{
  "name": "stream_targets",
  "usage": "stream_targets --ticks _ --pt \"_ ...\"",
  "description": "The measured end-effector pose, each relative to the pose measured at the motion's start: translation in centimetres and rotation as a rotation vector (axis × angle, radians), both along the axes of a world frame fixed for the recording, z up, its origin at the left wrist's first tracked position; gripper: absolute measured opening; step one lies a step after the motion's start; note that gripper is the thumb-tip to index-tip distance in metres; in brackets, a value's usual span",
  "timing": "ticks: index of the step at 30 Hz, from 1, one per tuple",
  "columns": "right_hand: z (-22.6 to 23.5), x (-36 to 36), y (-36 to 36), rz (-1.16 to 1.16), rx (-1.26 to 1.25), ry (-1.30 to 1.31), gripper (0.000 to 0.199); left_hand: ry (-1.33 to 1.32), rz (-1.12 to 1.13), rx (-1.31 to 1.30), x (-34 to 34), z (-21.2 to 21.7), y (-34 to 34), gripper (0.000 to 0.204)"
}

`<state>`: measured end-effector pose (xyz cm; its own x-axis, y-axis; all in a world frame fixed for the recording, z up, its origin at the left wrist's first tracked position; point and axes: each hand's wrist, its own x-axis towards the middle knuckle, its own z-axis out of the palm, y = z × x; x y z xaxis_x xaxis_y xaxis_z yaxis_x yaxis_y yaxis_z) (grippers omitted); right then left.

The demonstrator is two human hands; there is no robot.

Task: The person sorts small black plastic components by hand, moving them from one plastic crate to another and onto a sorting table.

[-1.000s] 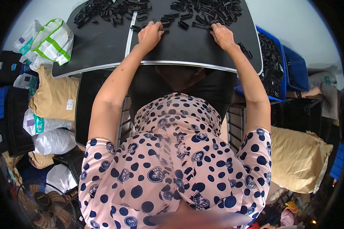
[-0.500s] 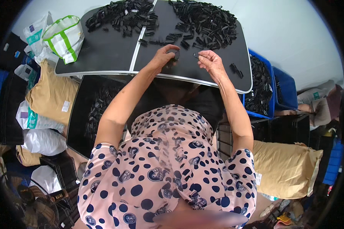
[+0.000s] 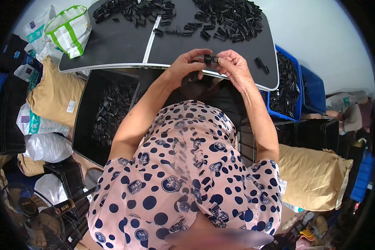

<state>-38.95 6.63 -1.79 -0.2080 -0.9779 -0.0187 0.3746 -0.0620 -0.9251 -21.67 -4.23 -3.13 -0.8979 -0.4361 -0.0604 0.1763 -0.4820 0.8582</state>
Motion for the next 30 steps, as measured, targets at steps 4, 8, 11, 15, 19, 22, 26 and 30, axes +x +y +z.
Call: stream_targets --ticks 4,8,11,15,19,22,26,30 --pt "-0.1 0.3 0.4 0.043 -0.008 -0.048 0.01 -0.086 0.203 -0.632 0.2 -0.2 1.7 0.031" --pt "-0.1 0.5 0.7 0.053 -0.001 -0.128 0.01 -0.125 0.301 -0.876 0.5 -0.5 2.1 0.026" --pt "-0.1 0.7 1.0 0.076 -0.001 -0.113 0.01 -0.106 0.382 -1.109 0.7 -0.7 2.0 0.026" --pt "-0.2 0.8 1.2 0.072 0.04 -0.064 0.01 -0.045 0.463 -1.274 0.7 -0.5 2.1 0.026" --pt "-0.3 0.6 1.2 0.099 0.063 -0.053 0.01 -0.125 0.411 -1.345 1.1 -0.1 2.3 0.022" --pt "-0.6 0.6 1.1 0.114 0.073 -0.09 0.009 -0.119 0.494 -1.36 1.0 -0.7 2.7 0.022" --pt "-0.7 0.9 1.2 0.134 0.075 -0.128 0.008 -0.121 0.475 -1.28 1.1 -0.9 3.0 0.023" --pt "-1.2 0.9 1.3 0.132 0.056 -0.186 0.008 -0.082 0.5 -1.256 1.0 -0.9 3.1 0.023"
